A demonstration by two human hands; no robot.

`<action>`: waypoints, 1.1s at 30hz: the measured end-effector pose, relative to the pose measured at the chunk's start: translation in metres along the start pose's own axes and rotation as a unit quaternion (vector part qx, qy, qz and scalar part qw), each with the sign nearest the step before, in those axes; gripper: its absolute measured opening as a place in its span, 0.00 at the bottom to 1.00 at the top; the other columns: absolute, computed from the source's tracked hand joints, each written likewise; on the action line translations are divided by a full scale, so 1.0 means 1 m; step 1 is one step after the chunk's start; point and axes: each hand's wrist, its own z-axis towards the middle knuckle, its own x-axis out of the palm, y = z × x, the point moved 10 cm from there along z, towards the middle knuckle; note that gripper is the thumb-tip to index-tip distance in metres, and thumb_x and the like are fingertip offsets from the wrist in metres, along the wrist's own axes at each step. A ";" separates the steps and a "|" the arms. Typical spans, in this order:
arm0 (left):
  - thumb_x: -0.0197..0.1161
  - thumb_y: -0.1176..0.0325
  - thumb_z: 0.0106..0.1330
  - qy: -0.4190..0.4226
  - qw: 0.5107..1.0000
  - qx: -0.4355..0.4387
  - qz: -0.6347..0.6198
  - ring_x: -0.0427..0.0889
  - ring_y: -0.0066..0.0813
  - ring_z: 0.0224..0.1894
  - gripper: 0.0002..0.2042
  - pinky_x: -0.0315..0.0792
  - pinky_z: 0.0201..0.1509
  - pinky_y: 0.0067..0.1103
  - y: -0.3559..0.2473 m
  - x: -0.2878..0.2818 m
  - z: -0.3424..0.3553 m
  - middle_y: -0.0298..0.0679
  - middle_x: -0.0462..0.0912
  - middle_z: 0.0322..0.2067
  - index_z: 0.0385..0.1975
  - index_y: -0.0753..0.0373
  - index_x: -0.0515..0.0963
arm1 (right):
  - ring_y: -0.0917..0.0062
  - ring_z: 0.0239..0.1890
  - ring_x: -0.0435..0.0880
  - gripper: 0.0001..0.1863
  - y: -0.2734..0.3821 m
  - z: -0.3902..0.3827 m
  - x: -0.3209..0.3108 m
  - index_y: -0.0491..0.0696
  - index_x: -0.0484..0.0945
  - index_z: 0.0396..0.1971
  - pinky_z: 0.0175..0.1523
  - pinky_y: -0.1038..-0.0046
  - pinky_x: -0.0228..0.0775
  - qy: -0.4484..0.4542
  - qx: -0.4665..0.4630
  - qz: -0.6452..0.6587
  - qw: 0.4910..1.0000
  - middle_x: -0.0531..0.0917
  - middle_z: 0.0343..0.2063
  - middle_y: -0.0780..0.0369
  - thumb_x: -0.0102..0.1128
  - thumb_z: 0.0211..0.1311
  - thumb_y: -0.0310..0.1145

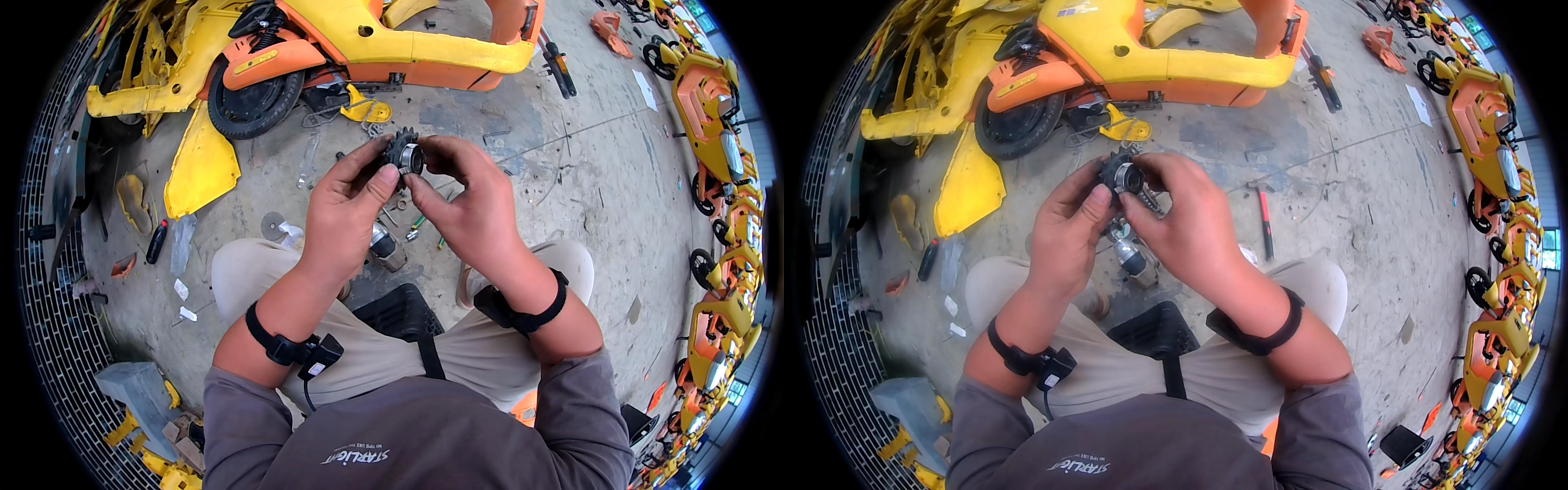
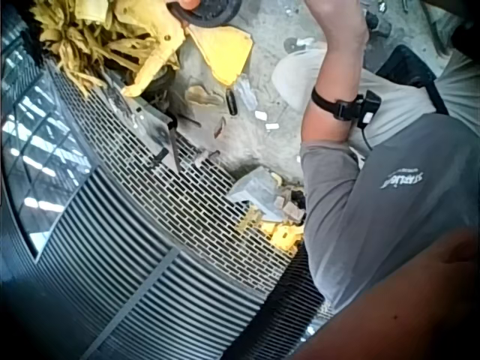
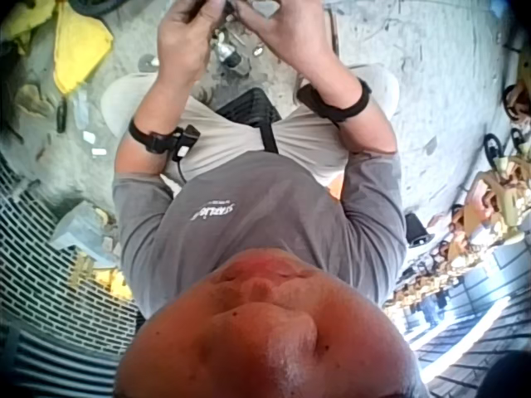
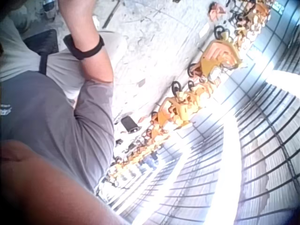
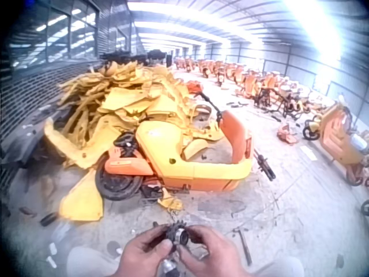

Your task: The person handles a drive chain and a sprocket assembly on an axle, then removes a bearing and a gear by hand.

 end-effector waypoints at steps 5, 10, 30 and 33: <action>0.61 0.73 0.73 -0.006 1.000 0.009 0.017 0.79 0.21 0.51 0.19 0.75 0.57 0.20 -0.001 0.001 -0.001 0.37 0.81 0.51 0.62 0.67 0.73 | 0.61 0.40 0.84 0.18 0.000 -0.001 0.000 0.42 0.79 0.44 0.47 0.66 0.78 0.008 0.000 -0.027 1.000 0.83 0.39 0.54 0.70 0.52 0.26; 0.60 0.73 0.73 -0.010 1.000 0.019 0.021 0.79 0.21 0.52 0.18 0.74 0.58 0.20 -0.001 0.002 -0.002 0.37 0.81 0.51 0.61 0.67 0.73 | 0.60 0.43 0.84 0.19 0.001 -0.001 0.000 0.42 0.79 0.46 0.48 0.66 0.78 0.007 0.008 -0.023 1.000 0.83 0.41 0.53 0.69 0.53 0.26; 0.59 0.73 0.73 0.008 1.000 0.013 0.014 0.79 0.21 0.51 0.18 0.75 0.57 0.20 0.000 0.004 -0.001 0.37 0.81 0.51 0.61 0.67 0.73 | 0.60 0.42 0.83 0.18 -0.002 0.000 0.000 0.41 0.79 0.45 0.48 0.66 0.77 0.000 0.003 -0.012 1.000 0.82 0.41 0.53 0.70 0.52 0.26; 0.59 0.73 0.74 0.008 1.000 0.006 0.009 0.79 0.21 0.51 0.18 0.75 0.58 0.21 0.000 0.003 -0.001 0.38 0.81 0.50 0.61 0.67 0.73 | 0.60 0.42 0.83 0.18 -0.002 0.000 0.000 0.41 0.79 0.45 0.48 0.66 0.77 -0.002 -0.001 -0.013 1.000 0.82 0.41 0.54 0.70 0.52 0.26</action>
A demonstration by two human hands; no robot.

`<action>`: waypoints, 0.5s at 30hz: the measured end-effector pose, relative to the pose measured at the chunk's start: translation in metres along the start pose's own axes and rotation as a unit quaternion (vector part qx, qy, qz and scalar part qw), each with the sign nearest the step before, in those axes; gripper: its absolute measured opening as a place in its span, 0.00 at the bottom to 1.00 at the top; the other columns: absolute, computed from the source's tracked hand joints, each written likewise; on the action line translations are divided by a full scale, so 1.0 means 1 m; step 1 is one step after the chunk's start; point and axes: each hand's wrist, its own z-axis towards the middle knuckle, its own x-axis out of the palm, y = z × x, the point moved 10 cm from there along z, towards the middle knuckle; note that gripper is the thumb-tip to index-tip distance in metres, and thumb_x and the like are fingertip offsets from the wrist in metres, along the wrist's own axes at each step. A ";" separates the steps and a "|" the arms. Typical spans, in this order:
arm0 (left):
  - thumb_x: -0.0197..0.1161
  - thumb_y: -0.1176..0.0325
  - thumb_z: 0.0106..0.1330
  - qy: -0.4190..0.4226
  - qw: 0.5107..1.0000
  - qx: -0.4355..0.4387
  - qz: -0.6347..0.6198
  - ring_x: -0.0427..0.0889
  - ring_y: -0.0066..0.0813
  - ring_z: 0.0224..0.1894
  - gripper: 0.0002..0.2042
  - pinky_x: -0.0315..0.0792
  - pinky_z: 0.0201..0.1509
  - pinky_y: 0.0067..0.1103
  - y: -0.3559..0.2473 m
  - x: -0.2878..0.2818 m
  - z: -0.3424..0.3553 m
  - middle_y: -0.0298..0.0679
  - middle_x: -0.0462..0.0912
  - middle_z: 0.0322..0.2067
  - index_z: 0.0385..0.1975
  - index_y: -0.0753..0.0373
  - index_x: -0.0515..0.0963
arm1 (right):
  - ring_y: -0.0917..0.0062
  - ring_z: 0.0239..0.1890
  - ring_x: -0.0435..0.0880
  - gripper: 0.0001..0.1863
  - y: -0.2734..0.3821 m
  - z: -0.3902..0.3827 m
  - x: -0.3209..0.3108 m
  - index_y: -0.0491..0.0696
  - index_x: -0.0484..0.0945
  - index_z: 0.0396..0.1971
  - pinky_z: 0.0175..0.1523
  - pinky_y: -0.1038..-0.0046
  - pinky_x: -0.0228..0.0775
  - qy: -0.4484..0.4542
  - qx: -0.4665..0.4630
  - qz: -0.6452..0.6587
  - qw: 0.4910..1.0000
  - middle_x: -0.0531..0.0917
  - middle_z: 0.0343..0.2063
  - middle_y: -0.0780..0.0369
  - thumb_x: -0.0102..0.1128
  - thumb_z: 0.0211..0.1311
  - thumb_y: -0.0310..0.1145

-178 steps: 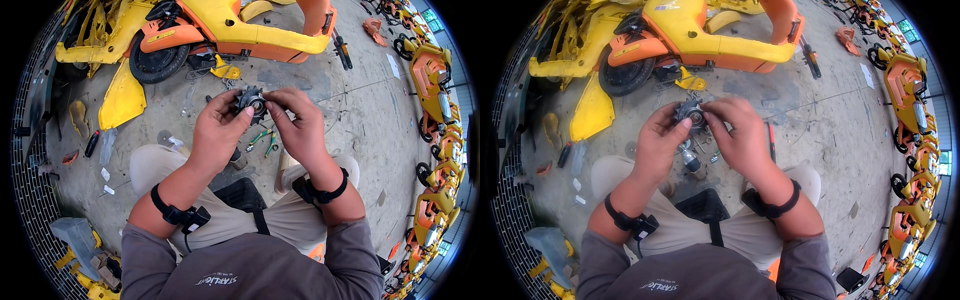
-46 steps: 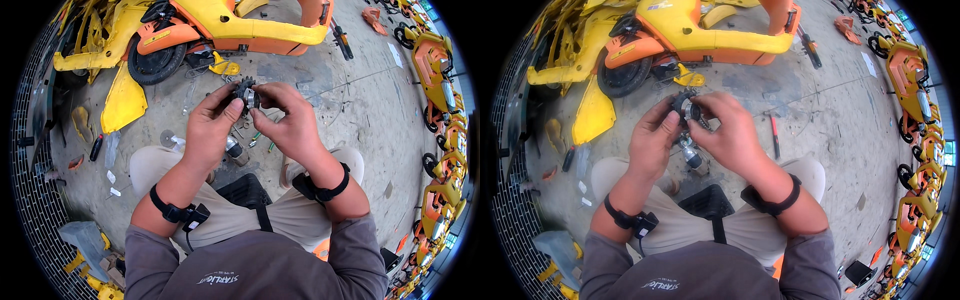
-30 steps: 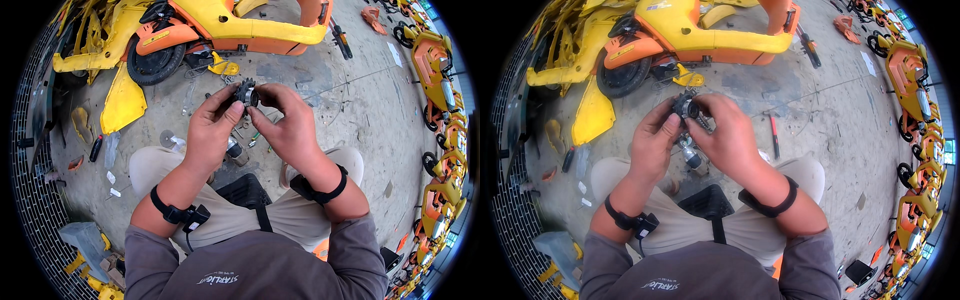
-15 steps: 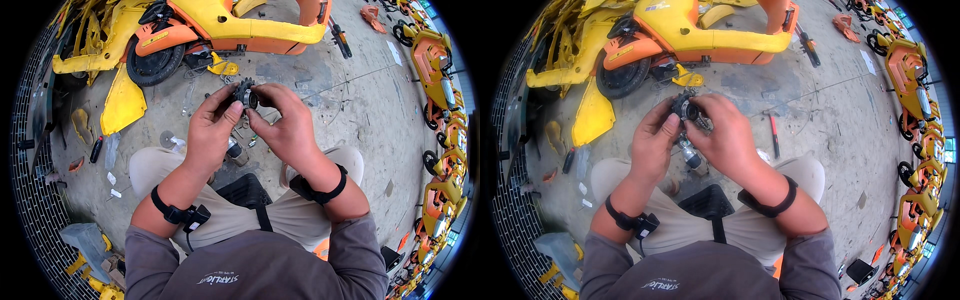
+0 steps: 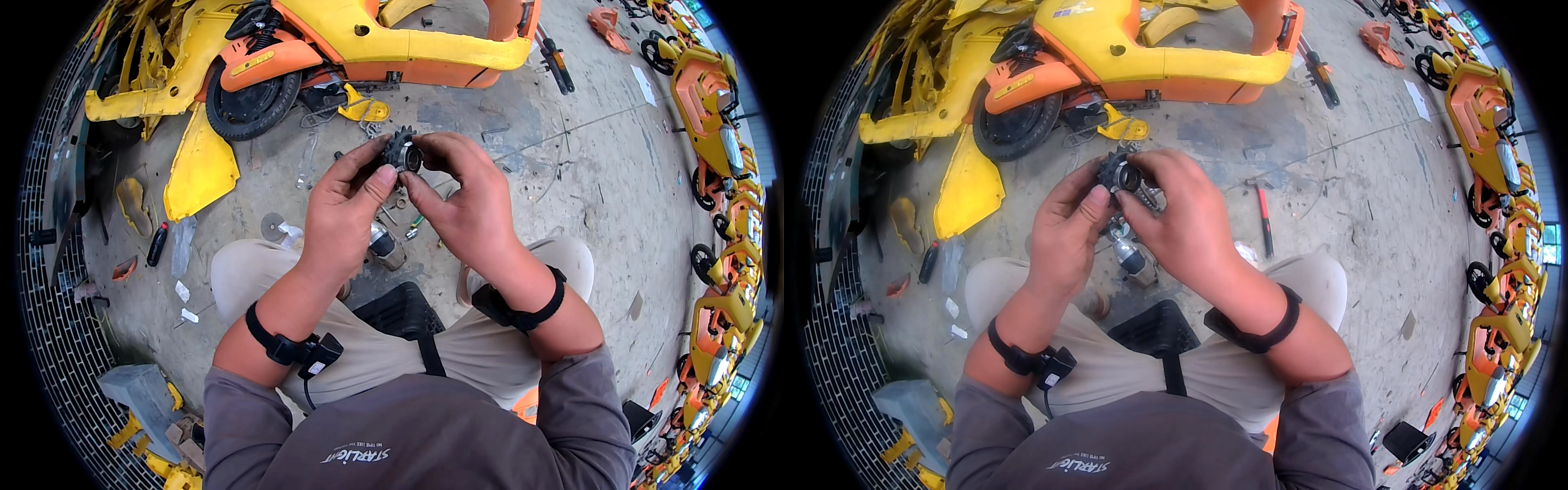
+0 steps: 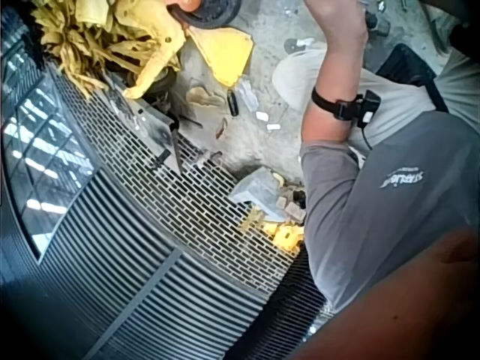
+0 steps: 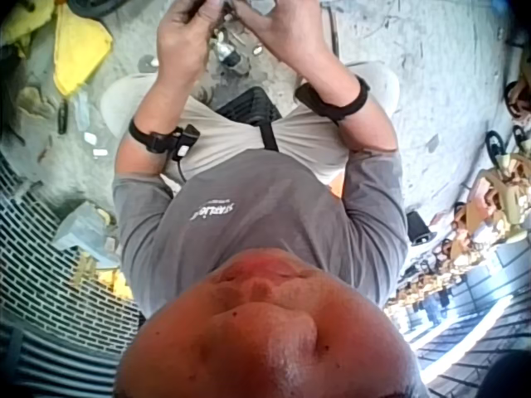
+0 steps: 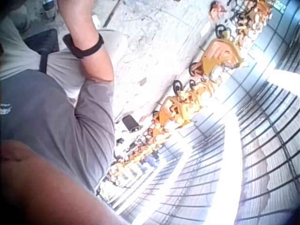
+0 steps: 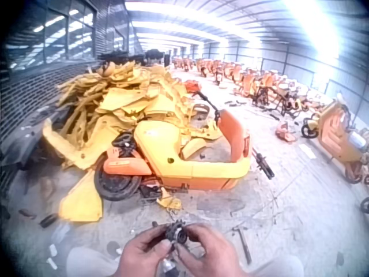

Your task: The person handles a drive chain and a sprocket assembly on an axle, then removes a bearing and a gear by hand.

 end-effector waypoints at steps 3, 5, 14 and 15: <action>0.58 0.73 0.74 -0.003 1.000 -0.006 -0.009 0.79 0.22 0.51 0.18 0.75 0.58 0.21 0.000 0.001 -0.001 0.38 0.80 0.51 0.61 0.68 0.73 | 0.60 0.42 0.83 0.18 0.000 0.000 0.000 0.42 0.79 0.44 0.48 0.66 0.77 -0.006 0.003 0.004 1.000 0.82 0.41 0.54 0.70 0.51 0.26; 0.58 0.73 0.74 -0.004 1.000 -0.005 -0.015 0.79 0.23 0.52 0.18 0.75 0.59 0.22 0.000 0.002 -0.001 0.39 0.80 0.51 0.61 0.68 0.73 | 0.61 0.42 0.83 0.18 0.000 -0.001 -0.001 0.42 0.79 0.44 0.48 0.66 0.77 -0.016 0.006 0.003 1.000 0.82 0.40 0.55 0.70 0.51 0.26; 0.58 0.72 0.74 -0.013 1.000 0.012 -0.002 0.78 0.25 0.54 0.18 0.75 0.60 0.24 -0.001 0.004 -0.006 0.41 0.78 0.54 0.61 0.70 0.70 | 0.64 0.43 0.83 0.18 -0.001 -0.003 -0.002 0.42 0.79 0.43 0.49 0.67 0.77 -0.038 0.036 0.023 0.998 0.82 0.39 0.56 0.69 0.50 0.26; 0.58 0.73 0.74 -0.013 1.000 0.017 -0.001 0.78 0.26 0.54 0.18 0.75 0.60 0.24 -0.002 0.005 -0.007 0.41 0.78 0.54 0.61 0.70 0.70 | 0.64 0.42 0.83 0.18 -0.002 -0.003 -0.002 0.42 0.79 0.43 0.49 0.67 0.77 -0.037 0.044 0.032 0.998 0.82 0.39 0.56 0.69 0.50 0.25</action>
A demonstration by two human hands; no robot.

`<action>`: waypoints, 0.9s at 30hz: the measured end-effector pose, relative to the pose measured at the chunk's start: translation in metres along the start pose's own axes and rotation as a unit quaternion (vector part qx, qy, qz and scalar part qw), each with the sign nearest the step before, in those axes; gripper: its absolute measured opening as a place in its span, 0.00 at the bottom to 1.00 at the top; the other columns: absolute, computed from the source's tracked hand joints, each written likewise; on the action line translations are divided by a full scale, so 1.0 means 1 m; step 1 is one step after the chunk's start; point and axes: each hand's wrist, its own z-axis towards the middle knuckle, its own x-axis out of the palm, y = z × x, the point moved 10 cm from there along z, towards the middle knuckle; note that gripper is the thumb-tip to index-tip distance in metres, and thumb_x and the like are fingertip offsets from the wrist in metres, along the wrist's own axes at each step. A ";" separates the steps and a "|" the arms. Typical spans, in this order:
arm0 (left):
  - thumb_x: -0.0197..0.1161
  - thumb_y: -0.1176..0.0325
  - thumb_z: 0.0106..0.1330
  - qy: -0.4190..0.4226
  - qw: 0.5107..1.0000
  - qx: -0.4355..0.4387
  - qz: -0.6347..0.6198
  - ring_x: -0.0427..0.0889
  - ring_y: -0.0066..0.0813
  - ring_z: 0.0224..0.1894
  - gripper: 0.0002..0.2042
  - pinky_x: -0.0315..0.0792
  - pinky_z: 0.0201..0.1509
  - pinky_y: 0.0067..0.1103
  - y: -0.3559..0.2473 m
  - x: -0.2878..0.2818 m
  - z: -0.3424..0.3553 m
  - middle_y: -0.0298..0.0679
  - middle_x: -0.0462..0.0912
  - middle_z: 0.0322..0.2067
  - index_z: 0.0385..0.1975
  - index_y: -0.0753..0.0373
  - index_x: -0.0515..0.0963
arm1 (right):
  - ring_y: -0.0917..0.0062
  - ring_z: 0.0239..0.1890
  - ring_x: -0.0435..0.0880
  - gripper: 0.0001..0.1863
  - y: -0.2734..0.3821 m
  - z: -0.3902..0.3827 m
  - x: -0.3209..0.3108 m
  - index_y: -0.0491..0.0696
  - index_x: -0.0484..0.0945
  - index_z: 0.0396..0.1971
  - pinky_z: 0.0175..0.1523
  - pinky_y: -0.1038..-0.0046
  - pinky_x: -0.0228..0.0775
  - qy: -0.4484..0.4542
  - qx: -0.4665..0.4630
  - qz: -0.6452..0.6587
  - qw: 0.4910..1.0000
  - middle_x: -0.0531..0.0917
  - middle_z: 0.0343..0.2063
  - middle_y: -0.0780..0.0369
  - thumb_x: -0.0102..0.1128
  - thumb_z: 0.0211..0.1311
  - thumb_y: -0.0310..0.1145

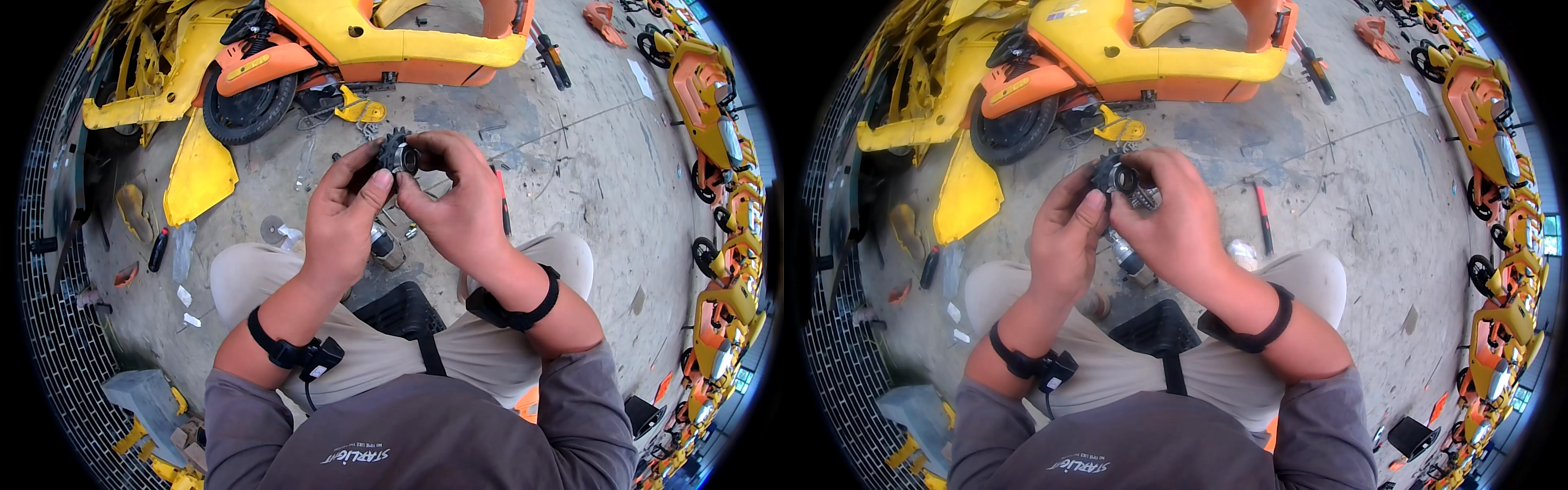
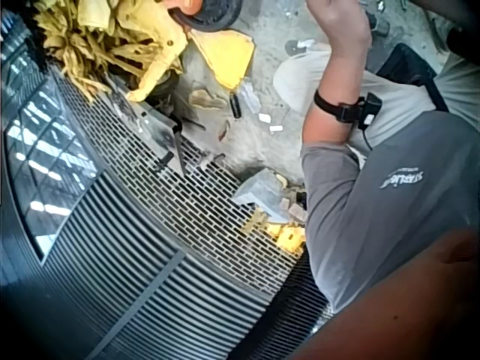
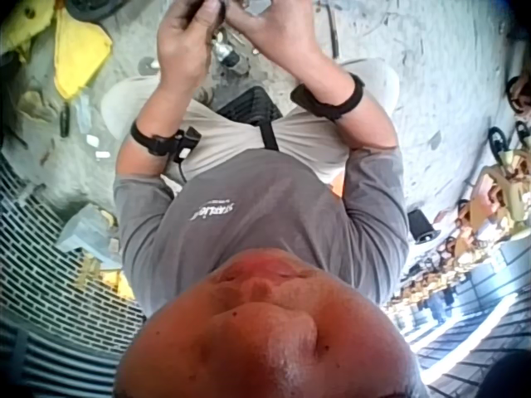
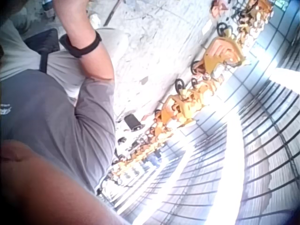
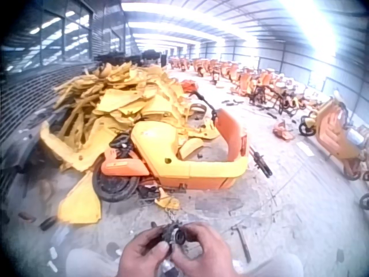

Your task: The person handles a drive chain and a sprocket assembly on an axle, then removes a bearing and a gear by hand.

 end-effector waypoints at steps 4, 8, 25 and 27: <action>0.57 0.73 0.74 0.008 1.000 0.008 -0.009 0.78 0.26 0.55 0.18 0.75 0.61 0.24 -0.001 0.003 -0.001 0.41 0.77 0.54 0.61 0.70 0.69 | 0.66 0.41 0.82 0.18 -0.002 0.000 -0.002 0.42 0.79 0.43 0.48 0.69 0.76 -0.005 0.016 0.032 0.999 0.82 0.39 0.57 0.69 0.50 0.25; 0.55 0.74 0.75 0.015 0.999 0.039 0.032 0.77 0.26 0.56 0.18 0.73 0.61 0.25 -0.005 0.004 -0.002 0.42 0.77 0.54 0.61 0.70 0.68 | 0.75 0.42 0.81 0.20 -0.002 -0.001 0.000 0.41 0.78 0.46 0.50 0.73 0.76 0.019 0.020 0.006 1.000 0.80 0.44 0.59 0.69 0.50 0.22; 0.54 0.75 0.75 0.027 0.999 0.021 0.020 0.76 0.26 0.55 0.17 0.73 0.62 0.26 -0.006 0.009 -0.005 0.43 0.76 0.54 0.60 0.69 0.65 | 0.71 0.40 0.81 0.20 0.007 -0.001 -0.005 0.41 0.77 0.43 0.48 0.71 0.76 0.009 -0.016 0.002 1.000 0.81 0.41 0.58 0.69 0.46 0.22; 0.54 0.75 0.75 0.027 0.999 0.023 0.016 0.76 0.26 0.55 0.17 0.73 0.62 0.26 -0.007 0.009 -0.006 0.43 0.76 0.53 0.60 0.69 0.65 | 0.71 0.40 0.82 0.20 0.008 -0.001 -0.005 0.41 0.77 0.43 0.48 0.71 0.76 0.009 -0.020 -0.003 1.000 0.81 0.41 0.58 0.69 0.46 0.22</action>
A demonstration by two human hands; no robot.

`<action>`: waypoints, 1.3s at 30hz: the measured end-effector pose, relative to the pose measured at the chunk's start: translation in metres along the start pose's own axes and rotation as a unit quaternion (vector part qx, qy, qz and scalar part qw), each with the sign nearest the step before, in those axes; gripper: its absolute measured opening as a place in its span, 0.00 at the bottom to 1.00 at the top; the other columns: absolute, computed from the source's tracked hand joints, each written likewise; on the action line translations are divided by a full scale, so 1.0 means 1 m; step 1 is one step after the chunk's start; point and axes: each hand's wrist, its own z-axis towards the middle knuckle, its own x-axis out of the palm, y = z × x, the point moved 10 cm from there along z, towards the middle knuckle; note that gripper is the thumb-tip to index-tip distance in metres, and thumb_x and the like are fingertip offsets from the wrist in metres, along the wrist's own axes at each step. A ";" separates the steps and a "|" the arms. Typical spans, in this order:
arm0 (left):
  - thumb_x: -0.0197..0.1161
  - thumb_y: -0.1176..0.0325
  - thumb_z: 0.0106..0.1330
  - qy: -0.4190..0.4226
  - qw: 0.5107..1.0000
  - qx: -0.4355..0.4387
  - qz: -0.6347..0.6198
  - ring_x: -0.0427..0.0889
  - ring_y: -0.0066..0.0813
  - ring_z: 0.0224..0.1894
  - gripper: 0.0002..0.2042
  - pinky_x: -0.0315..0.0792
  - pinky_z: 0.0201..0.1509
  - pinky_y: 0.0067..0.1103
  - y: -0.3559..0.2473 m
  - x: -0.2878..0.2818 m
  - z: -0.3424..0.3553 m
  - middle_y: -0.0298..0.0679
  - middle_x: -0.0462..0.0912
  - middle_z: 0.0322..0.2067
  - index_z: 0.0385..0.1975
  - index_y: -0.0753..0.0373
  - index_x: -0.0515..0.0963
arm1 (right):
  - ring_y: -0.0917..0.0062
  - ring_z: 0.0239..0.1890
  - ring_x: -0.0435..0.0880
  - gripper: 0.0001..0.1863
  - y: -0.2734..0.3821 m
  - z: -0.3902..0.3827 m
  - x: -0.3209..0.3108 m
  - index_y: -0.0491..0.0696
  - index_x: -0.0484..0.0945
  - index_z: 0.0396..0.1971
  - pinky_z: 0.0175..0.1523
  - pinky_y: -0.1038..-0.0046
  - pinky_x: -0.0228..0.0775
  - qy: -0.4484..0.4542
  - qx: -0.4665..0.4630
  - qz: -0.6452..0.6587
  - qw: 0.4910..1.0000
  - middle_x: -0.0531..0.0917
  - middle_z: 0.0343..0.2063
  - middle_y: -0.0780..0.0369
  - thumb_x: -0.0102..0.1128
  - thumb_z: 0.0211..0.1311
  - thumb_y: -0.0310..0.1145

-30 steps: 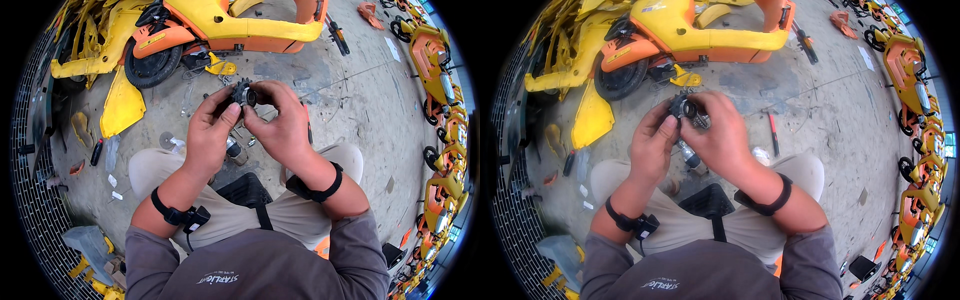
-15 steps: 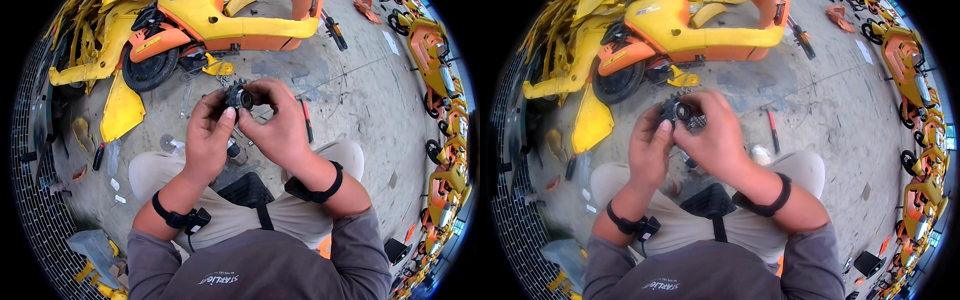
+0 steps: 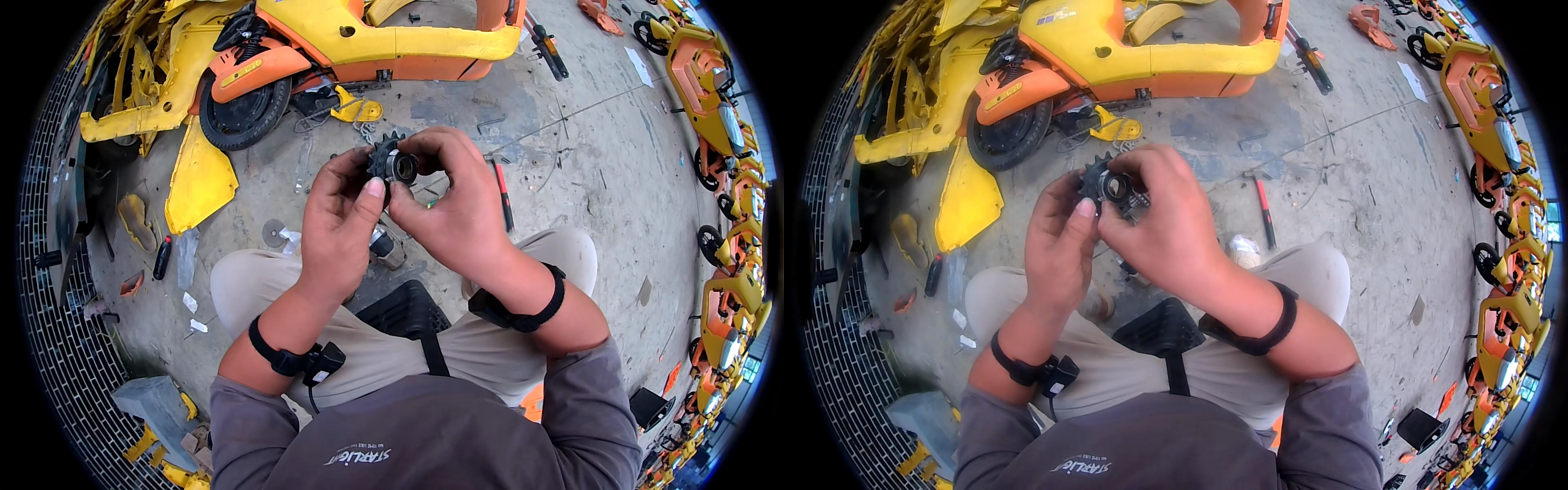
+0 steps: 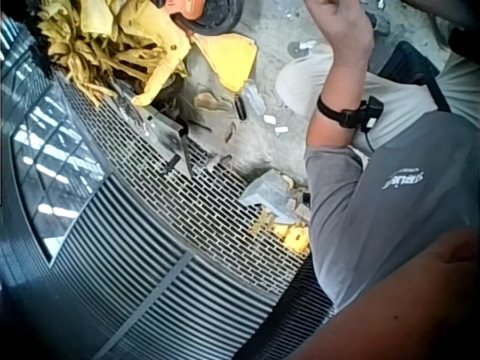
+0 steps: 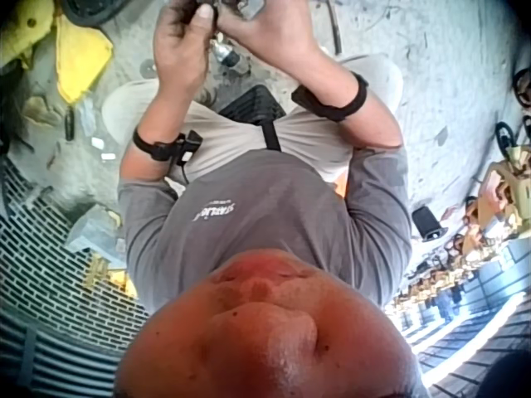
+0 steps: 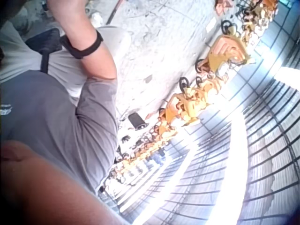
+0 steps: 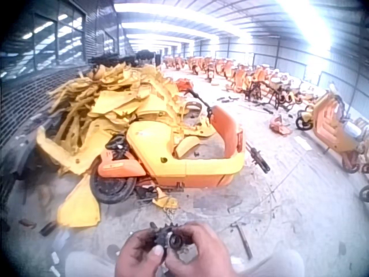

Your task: The person handles a drive chain and a sprocket assembly on an axle, then removes a bearing and a gear by hand.

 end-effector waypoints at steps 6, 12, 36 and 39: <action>0.55 0.76 0.74 -0.003 1.000 0.004 -0.016 0.76 0.25 0.55 0.17 0.72 0.62 0.25 -0.002 0.000 0.000 0.42 0.76 0.53 0.60 0.67 0.65 | 0.70 0.39 0.82 0.21 0.002 -0.001 -0.001 0.42 0.77 0.43 0.47 0.71 0.76 -0.008 -0.021 -0.040 0.999 0.80 0.41 0.57 0.70 0.45 0.22; 0.55 0.76 0.74 0.011 1.000 0.013 -0.006 0.75 0.24 0.54 0.16 0.71 0.61 0.23 -0.003 0.001 -0.001 0.41 0.76 0.52 0.60 0.66 0.66 | 0.69 0.40 0.82 0.21 0.003 -0.001 -0.002 0.41 0.77 0.43 0.47 0.71 0.76 -0.004 -0.027 -0.051 0.998 0.80 0.41 0.57 0.71 0.45 0.22; 0.56 0.73 0.75 -0.003 1.000 -0.017 -0.015 0.78 0.27 0.54 0.17 0.75 0.61 0.27 0.000 -0.006 0.004 0.43 0.77 0.52 0.59 0.68 0.67 | 0.64 0.43 0.85 0.20 0.010 0.002 -0.001 0.42 0.81 0.44 0.47 0.69 0.79 0.030 -0.080 -0.063 0.994 0.82 0.43 0.56 0.75 0.49 0.22; 0.57 0.73 0.74 -0.011 1.000 -0.015 -0.024 0.79 0.25 0.52 0.16 0.77 0.59 0.25 0.001 -0.008 0.004 0.42 0.78 0.50 0.59 0.69 0.68 | 0.63 0.43 0.85 0.20 0.011 0.001 -0.001 0.42 0.82 0.43 0.46 0.70 0.79 0.027 -0.089 -0.067 0.993 0.82 0.42 0.56 0.76 0.48 0.24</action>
